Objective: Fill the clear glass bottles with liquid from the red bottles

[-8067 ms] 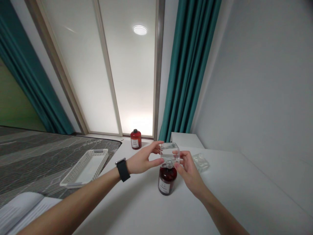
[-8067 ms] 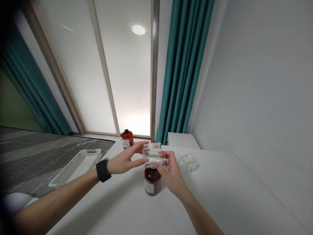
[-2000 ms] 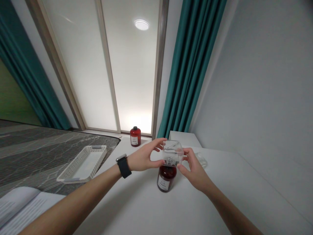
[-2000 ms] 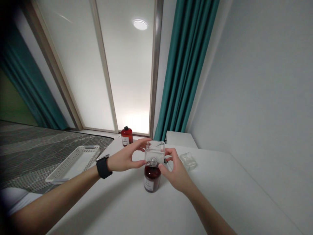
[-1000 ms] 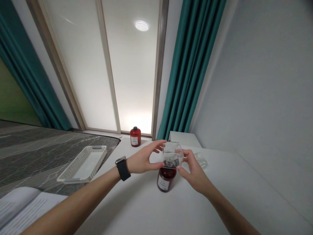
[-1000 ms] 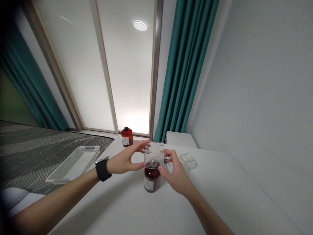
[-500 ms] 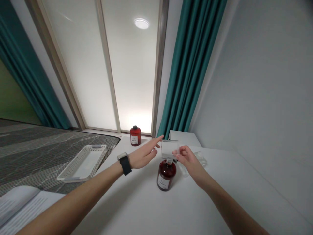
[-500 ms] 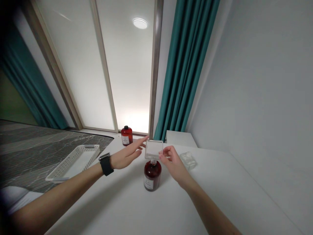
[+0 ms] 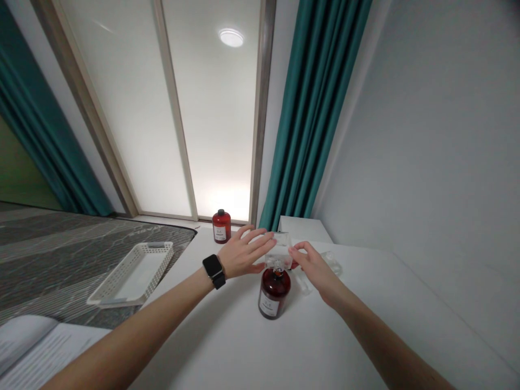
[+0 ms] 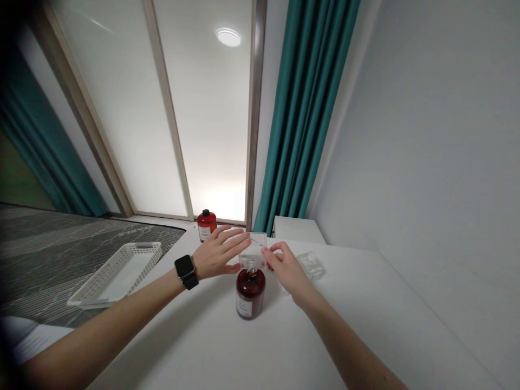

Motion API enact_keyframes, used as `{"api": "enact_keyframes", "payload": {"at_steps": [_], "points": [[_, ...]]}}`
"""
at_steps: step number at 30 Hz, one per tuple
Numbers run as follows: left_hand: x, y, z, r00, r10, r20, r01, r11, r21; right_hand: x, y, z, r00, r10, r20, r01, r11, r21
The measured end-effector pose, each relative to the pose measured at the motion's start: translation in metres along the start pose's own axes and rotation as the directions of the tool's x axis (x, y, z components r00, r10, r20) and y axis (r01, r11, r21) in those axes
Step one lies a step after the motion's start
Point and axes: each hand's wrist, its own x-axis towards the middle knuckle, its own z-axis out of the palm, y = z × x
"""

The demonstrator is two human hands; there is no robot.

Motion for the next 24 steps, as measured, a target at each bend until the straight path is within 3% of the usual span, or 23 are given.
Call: {"api": "enact_keyframes", "payload": {"at_steps": [5, 13, 19, 24], "points": [[-0.003, -0.001, -0.002, 0.998, -0.056, -0.023, 0.055, 0.998, -0.034, 0.002, 0.000, -0.004, 0.998, -0.011, 0.056, 0.015, 0.997, -0.075], [-0.012, 0.001, -0.007, 0.975, -0.217, -0.049, 0.210, 0.969, -0.130, 0.000, 0.028, -0.024, 0.995, -0.048, -0.086, 0.043, 0.997, -0.061], [-0.028, 0.002, 0.006, 0.885, -0.455, -0.102, 0.407, 0.860, -0.308, -0.004, 0.062, -0.030, 0.970, -0.153, -0.187, 0.131, 0.983, -0.125], [-0.040, -0.001, 0.016, 0.835, -0.543, -0.086, 0.464, 0.781, -0.417, -0.010, 0.092, -0.028, 0.942, -0.226, -0.248, 0.146, 0.941, -0.304]]}}
